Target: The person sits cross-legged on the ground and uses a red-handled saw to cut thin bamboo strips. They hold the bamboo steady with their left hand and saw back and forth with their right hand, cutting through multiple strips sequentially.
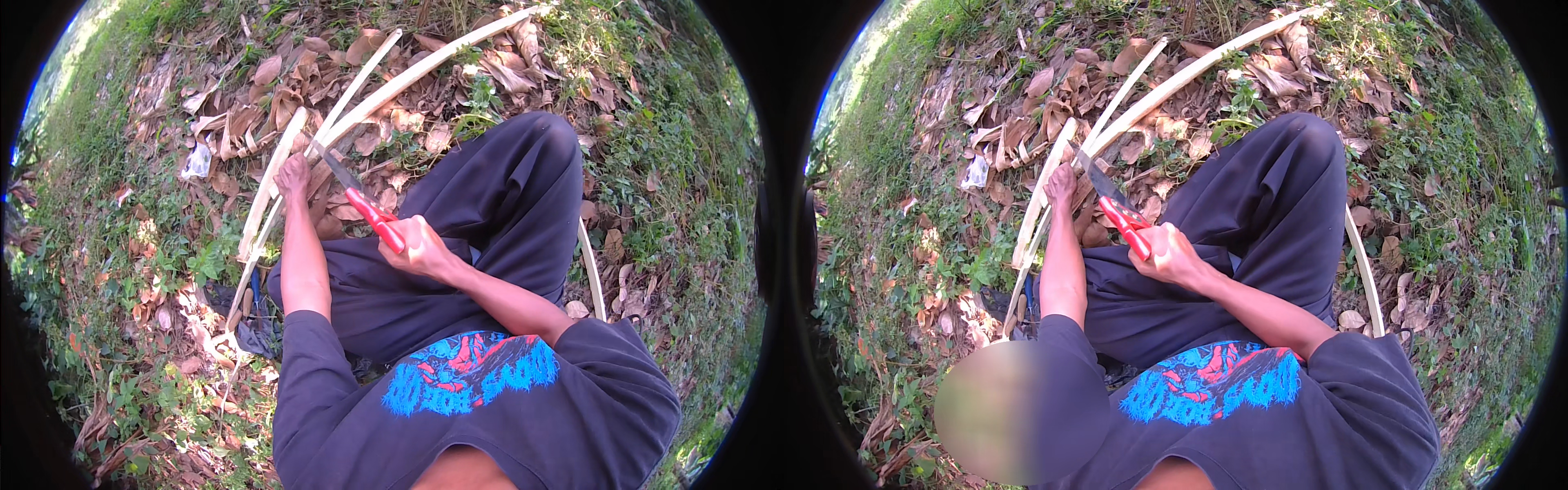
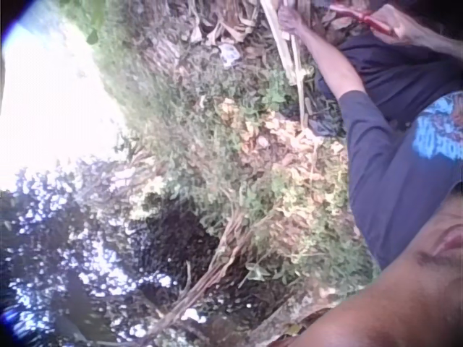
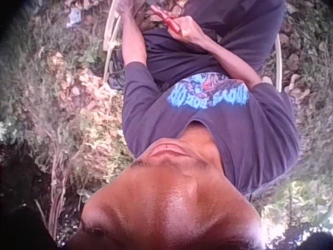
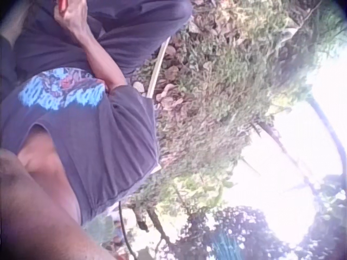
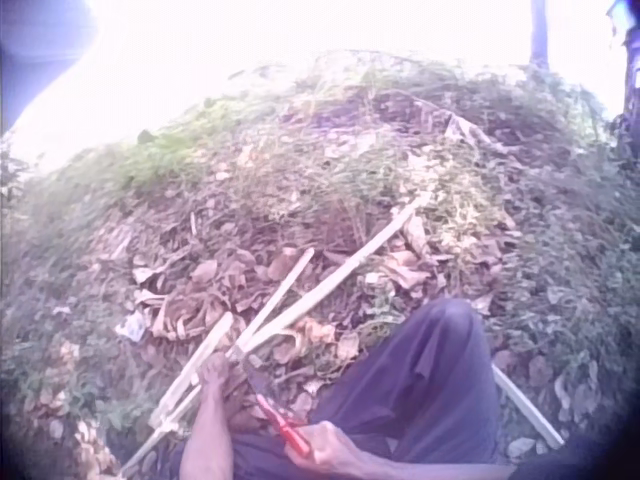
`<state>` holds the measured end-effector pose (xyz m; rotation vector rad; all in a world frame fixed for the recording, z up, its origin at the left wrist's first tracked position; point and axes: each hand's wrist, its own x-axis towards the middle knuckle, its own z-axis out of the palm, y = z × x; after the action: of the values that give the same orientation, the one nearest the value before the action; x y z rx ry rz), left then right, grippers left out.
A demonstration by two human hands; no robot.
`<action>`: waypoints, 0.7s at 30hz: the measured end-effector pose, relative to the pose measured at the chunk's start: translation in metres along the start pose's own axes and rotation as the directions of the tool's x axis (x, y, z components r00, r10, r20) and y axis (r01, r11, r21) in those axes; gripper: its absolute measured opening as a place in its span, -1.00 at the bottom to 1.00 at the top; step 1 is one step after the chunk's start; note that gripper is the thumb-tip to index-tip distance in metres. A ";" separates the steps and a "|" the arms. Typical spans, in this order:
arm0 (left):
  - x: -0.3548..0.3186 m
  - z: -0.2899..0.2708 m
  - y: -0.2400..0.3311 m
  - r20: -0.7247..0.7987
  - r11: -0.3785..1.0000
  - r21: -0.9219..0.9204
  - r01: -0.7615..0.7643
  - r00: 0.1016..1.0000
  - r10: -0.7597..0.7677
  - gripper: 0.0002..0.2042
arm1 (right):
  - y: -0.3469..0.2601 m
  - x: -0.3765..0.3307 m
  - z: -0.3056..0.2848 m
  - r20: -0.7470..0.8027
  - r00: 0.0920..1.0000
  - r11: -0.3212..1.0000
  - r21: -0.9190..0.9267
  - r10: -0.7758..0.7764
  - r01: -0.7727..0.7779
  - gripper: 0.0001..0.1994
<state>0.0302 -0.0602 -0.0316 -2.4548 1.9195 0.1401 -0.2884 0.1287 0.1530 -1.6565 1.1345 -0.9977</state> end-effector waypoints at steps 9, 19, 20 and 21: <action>-0.026 -0.033 0.037 -0.149 0.990 -0.047 -0.132 0.981 0.123 -0.58 | 0.007 0.010 -0.035 0.032 0.973 0.969 0.092 0.229 -0.231 -0.82; -0.043 -0.048 0.036 -0.351 0.835 -0.287 -0.469 0.863 0.364 -0.65 | -0.033 0.005 -0.051 0.081 0.933 0.890 0.283 0.349 -0.358 -0.76; -0.043 -0.048 0.041 -0.366 0.820 -0.303 -0.486 0.854 0.371 -0.66 | -0.034 0.004 -0.054 0.068 0.939 0.892 0.295 0.338 -0.342 -0.74; -0.044 -0.047 0.042 -0.380 0.809 -0.316 -0.496 0.847 0.371 -0.67 | -0.034 0.002 -0.054 0.077 0.938 0.902 0.256 0.339 -0.347 -0.75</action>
<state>-0.0186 -0.0316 0.0205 -2.2912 2.8442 0.1959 -0.3292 0.1222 0.2020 -1.2017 1.1659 -0.8496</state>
